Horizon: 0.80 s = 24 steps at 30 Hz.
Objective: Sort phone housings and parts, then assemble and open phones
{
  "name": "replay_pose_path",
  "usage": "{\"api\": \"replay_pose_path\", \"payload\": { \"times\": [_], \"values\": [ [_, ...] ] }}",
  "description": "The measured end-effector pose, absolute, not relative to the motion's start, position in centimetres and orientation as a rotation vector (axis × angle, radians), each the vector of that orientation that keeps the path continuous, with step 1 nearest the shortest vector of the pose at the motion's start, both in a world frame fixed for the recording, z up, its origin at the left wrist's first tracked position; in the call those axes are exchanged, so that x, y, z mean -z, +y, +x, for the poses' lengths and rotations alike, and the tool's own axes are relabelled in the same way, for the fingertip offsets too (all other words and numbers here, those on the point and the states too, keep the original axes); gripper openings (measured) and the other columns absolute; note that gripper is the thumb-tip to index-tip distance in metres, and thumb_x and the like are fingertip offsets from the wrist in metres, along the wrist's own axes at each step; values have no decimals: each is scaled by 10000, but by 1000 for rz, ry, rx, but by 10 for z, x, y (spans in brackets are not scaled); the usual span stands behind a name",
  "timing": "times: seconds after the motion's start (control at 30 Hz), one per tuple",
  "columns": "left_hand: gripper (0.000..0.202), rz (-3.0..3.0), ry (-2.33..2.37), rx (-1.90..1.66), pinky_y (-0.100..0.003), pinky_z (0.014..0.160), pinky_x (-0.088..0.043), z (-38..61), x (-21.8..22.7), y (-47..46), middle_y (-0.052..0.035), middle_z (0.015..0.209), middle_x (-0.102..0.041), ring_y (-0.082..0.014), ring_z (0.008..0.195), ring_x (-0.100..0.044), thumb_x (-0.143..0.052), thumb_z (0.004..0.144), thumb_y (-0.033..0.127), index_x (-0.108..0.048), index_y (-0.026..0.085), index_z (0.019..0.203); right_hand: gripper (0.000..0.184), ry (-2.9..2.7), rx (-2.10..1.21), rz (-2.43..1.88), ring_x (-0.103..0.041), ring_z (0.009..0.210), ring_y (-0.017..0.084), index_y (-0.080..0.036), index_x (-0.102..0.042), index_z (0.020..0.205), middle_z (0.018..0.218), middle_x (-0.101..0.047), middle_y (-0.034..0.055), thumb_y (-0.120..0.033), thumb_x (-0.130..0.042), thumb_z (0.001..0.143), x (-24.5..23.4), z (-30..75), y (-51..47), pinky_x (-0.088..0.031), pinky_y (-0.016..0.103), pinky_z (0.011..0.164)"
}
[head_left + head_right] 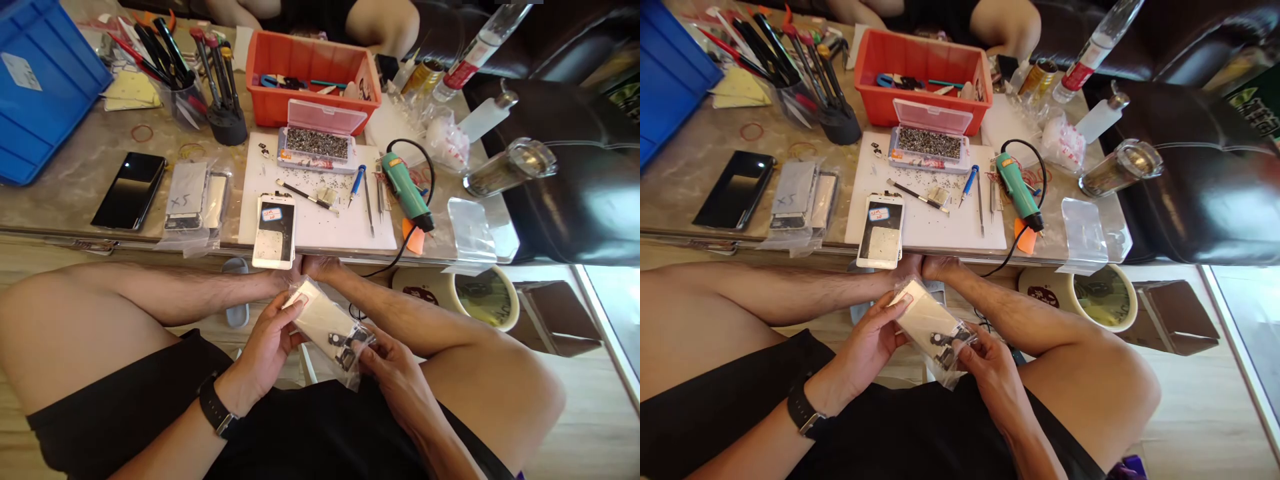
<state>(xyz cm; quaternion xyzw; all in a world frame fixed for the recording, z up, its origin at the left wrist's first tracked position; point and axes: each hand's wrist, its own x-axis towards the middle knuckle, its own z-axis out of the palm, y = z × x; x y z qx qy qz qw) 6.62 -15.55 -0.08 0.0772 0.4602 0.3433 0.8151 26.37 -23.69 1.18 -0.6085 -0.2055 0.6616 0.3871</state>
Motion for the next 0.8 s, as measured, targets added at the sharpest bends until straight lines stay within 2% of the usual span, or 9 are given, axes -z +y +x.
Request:
{"api": "replay_pose_path", "payload": {
  "times": [0.1,0.17,0.23,0.3,0.37,0.47,0.63,0.8],
  "values": [
    [339,119,940,-869,-248,768,-556,69,7,-157,-36,1045,-746,-161,857,-679,-799,830,256,-723,208,1157,387,-476,-1736,-1492,-675,837,171,-201,-754,1155,964,-760,42,-461,-820,876,-11,252,-237,-558,245,736],
    [333,33,908,-895,-272,813,-559,72,9,-158,-66,1046,-753,-176,863,-689,-774,848,292,-721,176,1156,381,-445,-1771,-1472,-663,812,161,-197,-760,1138,935,-748,39,-471,-814,880,-13,241,-236,-561,241,727],
    [375,-80,863,-833,-309,811,-569,74,9,-157,-121,1024,-760,-211,864,-704,-710,895,389,-714,127,1164,373,-439,-1817,-1462,-659,801,162,-195,-764,1118,936,-746,44,-496,-783,900,-15,230,-234,-566,244,713],
    [484,-161,824,-763,-319,739,-568,76,8,-155,-150,941,-756,-232,820,-709,-612,941,528,-714,94,1129,377,-501,-1874,-1470,-672,807,174,-191,-766,1081,924,-748,52,-533,-735,924,-16,221,-233,-569,252,706],
    [634,-206,807,-754,-300,650,-540,76,8,-153,-134,824,-732,-218,718,-686,-512,946,681,-718,89,1043,440,-585,-1906,-1519,-688,775,190,-182,-760,1002,865,-744,55,-607,-725,896,-13,216,-234,-571,266,675],
    [787,-262,804,-778,-296,599,-498,74,10,-150,-109,718,-690,-196,609,-635,-412,899,829,-703,98,932,552,-560,-1857,-1667,-660,616,176,-178,-719,929,708,-693,18,-697,-795,759,-1,213,-238,-541,269,576],
    [795,-312,800,-834,-329,646,-481,72,15,-145,-114,706,-677,-220,620,-629,-377,905,834,-690,103,915,604,-475,-1773,-1715,-558,470,132,-185,-663,962,565,-586,-54,-660,-874,655,17,209,-238,-438,240,476],
    [741,-342,745,-879,-329,648,-463,72,11,-139,-103,682,-661,-221,609,-619,-419,917,794,-687,104,888,679,-398,-1660,-1656,-537,449,140,-226,-579,1050,531,-493,-112,-652,-900,629,14,200,-234,-417,242,450]
  ]
}}
